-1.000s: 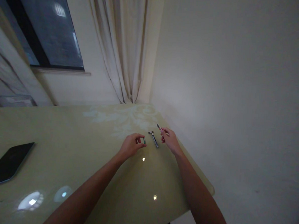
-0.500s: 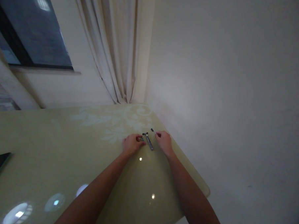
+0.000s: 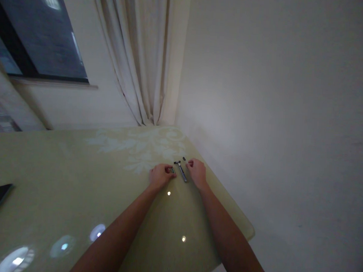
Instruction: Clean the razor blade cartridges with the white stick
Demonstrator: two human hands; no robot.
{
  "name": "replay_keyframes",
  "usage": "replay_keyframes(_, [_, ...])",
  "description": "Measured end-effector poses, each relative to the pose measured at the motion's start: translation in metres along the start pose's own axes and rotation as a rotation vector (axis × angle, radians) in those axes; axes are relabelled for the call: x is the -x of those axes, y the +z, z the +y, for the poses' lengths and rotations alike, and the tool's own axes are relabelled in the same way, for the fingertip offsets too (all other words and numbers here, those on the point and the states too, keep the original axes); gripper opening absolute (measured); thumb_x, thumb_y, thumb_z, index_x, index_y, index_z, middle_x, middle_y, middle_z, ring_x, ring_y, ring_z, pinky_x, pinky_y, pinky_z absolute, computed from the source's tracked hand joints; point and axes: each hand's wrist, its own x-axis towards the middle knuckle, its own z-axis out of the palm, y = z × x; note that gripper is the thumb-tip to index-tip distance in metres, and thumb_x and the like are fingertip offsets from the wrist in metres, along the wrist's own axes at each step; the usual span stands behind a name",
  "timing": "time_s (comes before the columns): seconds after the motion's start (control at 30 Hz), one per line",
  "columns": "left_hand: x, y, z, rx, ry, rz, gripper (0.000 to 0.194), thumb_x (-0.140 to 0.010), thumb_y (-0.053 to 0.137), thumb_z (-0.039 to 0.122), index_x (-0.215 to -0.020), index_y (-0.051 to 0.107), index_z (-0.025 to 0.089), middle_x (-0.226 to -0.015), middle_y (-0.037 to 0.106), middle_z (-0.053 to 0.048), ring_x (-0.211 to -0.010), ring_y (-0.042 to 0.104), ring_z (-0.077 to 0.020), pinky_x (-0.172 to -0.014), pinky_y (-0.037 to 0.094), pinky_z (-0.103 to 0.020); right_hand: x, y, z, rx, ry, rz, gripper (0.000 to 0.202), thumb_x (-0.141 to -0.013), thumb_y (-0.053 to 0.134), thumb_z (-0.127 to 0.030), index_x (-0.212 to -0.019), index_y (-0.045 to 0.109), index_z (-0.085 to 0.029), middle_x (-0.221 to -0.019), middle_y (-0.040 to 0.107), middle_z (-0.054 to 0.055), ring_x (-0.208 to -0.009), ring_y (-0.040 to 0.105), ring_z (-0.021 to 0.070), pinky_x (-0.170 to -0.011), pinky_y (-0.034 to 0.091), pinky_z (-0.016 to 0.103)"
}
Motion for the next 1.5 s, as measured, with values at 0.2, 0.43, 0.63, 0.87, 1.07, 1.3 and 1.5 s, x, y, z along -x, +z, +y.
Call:
replay_keyframes(0.2, [0.001,-0.001,0.001,0.006,0.009,-0.004,0.043,-0.079,0.089,0.036,-0.121,0.082,0.029,-0.105,0.083,-0.004,-0.108,0.074,-0.0259,-0.101,0.044,-0.038,-0.001,0.003,0.001,0.034,0.022,0.024,0.007,-0.095,0.073,-0.023,-0.098,0.077,-0.018,-0.096,0.081,0.008,-0.089,0.073,0.0214,-0.073,0.045,0.027])
replay_keyframes(0.43, [-0.001,-0.001,0.000,0.004,0.023,-0.015,0.045,-0.078,0.089,0.037,-0.122,0.082,0.029,-0.105,0.083,-0.004,-0.107,0.074,-0.0265,-0.101,0.044,-0.039,-0.003,0.003,0.004,0.014,-0.005,0.020,0.011,-0.096,0.070,-0.022,-0.100,0.079,-0.018,-0.102,0.082,0.009,-0.095,0.074,0.0216,-0.079,0.048,0.028])
replay_keyframes(0.63, [-0.002,-0.002,-0.002,0.012,0.028,-0.018,0.043,-0.078,0.088,0.036,-0.121,0.082,0.029,-0.106,0.083,-0.004,-0.108,0.073,-0.0280,-0.102,0.043,-0.041,-0.001,-0.006,0.012,-0.014,0.011,0.019,0.018,-0.096,0.071,-0.026,-0.108,0.080,-0.017,-0.103,0.083,0.011,-0.096,0.076,0.0227,-0.080,0.050,0.028])
replay_keyframes(0.87, [-0.002,-0.004,-0.006,0.060,0.082,-0.018,0.055,-0.074,0.090,0.034,-0.127,0.079,0.024,-0.105,0.081,-0.006,-0.104,0.073,-0.0280,-0.098,0.047,-0.040,0.006,-0.012,0.014,-0.013,0.014,0.004,0.014,-0.094,0.074,-0.030,-0.098,0.080,-0.018,-0.098,0.082,0.009,-0.092,0.075,0.0231,-0.077,0.049,0.029])
replay_keyframes(1.07, [0.017,-0.022,-0.030,0.121,0.159,-0.069,0.047,-0.078,0.084,0.032,-0.123,0.078,0.017,-0.096,0.079,-0.006,-0.086,0.072,-0.0209,-0.078,0.053,-0.029,0.010,-0.008,0.011,-0.002,0.004,-0.008,0.014,-0.092,0.078,-0.032,-0.097,0.079,-0.018,-0.097,0.082,0.008,-0.091,0.075,0.0228,-0.075,0.047,0.029])
replay_keyframes(1.3, [0.029,-0.025,-0.032,0.027,0.100,-0.021,0.051,-0.080,0.083,0.034,-0.128,0.077,0.021,-0.098,0.079,-0.007,-0.096,0.072,-0.0267,-0.088,0.049,-0.037,0.009,-0.003,0.009,0.014,0.015,-0.022,0.013,-0.092,0.076,-0.031,-0.097,0.078,-0.019,-0.099,0.082,0.008,-0.093,0.074,0.0225,-0.076,0.047,0.029])
replay_keyframes(1.5, [0.020,-0.010,-0.005,-0.017,0.028,0.000,0.037,-0.079,0.085,0.041,-0.115,0.082,0.031,-0.099,0.082,-0.005,-0.110,0.070,-0.0328,-0.103,0.041,-0.048,0.008,-0.003,0.009,0.022,0.013,-0.026,0.012,-0.092,0.076,-0.028,-0.100,0.078,-0.019,-0.101,0.082,0.009,-0.093,0.075,0.0217,-0.077,0.047,0.028])
